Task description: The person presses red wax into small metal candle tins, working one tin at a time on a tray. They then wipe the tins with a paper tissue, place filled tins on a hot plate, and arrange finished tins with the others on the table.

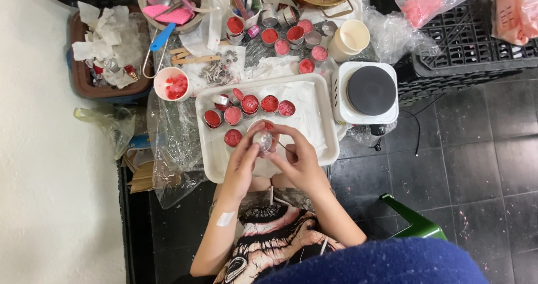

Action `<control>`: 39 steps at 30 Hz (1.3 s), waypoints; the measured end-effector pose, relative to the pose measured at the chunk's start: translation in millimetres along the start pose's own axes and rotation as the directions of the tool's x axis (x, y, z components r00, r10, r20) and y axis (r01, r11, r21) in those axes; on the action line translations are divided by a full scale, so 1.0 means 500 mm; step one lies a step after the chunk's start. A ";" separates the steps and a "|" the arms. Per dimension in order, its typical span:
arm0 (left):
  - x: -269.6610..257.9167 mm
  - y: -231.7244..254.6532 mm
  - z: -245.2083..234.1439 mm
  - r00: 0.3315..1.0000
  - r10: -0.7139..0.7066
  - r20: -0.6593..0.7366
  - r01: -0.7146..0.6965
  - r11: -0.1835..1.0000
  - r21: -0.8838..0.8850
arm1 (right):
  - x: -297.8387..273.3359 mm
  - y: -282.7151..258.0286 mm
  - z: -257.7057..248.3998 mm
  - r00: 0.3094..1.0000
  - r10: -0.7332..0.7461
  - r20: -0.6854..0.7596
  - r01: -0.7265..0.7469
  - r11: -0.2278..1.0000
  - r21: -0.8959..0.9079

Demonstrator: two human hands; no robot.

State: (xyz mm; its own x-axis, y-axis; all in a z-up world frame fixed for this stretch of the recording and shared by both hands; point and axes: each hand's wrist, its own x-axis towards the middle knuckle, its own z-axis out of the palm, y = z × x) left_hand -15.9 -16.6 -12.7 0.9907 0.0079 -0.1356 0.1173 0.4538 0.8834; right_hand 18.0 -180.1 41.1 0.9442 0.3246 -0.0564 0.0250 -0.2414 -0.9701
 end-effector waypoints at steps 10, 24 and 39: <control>-0.001 -0.008 -0.003 0.990 0.005 0.141 0.013 0.992 -0.124 | 0.001 0.036 -0.008 0.966 -0.224 -0.126 0.214 0.973 -0.087; -0.003 0.022 -0.008 0.996 0.015 0.093 -0.036 0.974 0.222 | 0.017 0.048 0.001 0.968 -0.230 -0.103 0.234 0.972 0.031; -0.007 0.055 0.013 0.962 0.256 0.097 -0.268 0.810 0.521 | 0.015 0.054 0.001 0.923 -0.370 -0.110 0.364 0.929 -0.065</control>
State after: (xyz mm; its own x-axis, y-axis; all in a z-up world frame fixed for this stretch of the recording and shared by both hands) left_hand -15.8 -9.8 14.8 0.9896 0.0371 0.1392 -0.1350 -0.0984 0.9860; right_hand 25.5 -183.7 14.3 0.8980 0.2883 0.3324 0.3887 -0.1657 -0.9063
